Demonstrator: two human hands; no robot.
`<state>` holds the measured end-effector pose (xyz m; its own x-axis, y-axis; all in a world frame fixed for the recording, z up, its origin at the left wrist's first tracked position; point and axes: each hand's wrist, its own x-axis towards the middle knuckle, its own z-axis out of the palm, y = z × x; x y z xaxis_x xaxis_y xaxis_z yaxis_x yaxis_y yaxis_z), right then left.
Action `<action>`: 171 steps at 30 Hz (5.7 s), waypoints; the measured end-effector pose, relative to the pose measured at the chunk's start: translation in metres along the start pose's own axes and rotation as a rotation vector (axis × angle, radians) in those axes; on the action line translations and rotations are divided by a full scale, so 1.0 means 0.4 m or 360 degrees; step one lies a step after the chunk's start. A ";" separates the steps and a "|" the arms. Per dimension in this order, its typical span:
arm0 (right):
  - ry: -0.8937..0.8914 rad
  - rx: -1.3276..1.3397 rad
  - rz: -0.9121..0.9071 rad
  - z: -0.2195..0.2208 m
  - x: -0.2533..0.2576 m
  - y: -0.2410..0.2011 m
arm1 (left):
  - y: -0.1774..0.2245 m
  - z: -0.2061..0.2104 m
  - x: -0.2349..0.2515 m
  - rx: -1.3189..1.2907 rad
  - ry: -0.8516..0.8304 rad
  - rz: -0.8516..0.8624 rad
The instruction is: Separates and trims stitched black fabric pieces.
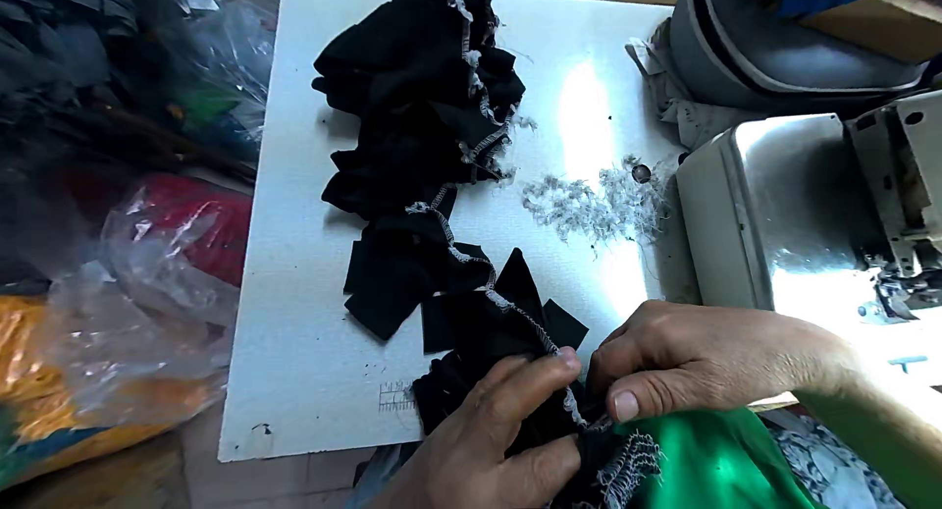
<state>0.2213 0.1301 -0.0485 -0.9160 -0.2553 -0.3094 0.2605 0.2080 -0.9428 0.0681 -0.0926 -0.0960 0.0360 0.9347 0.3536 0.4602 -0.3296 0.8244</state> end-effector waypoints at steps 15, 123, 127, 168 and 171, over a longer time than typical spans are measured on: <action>0.0740 0.0052 -0.0133 -0.009 0.001 -0.023 | -0.003 -0.001 0.009 -0.0132 -0.0090 -0.0025; 0.1223 -0.0039 0.0072 0.112 -0.041 0.010 | 0.022 0.008 -0.014 0.0428 0.0144 -0.0294; 0.0906 -0.0372 -0.0040 0.082 -0.030 0.007 | 0.030 0.007 -0.010 0.0360 0.0088 -0.0196; 0.0497 -0.0599 0.0391 0.013 0.118 -0.079 | 0.014 0.011 0.012 -0.0085 -0.0084 -0.0067; 0.0203 -0.0776 0.0644 -0.004 0.145 -0.102 | 0.010 0.012 0.006 -0.0110 -0.0099 -0.0051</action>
<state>0.1570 0.1084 -0.0276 -0.8112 0.0412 -0.5833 0.4519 0.6773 -0.5806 0.0743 -0.0910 -0.0938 0.0782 0.9507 0.3000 0.3996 -0.3056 0.8643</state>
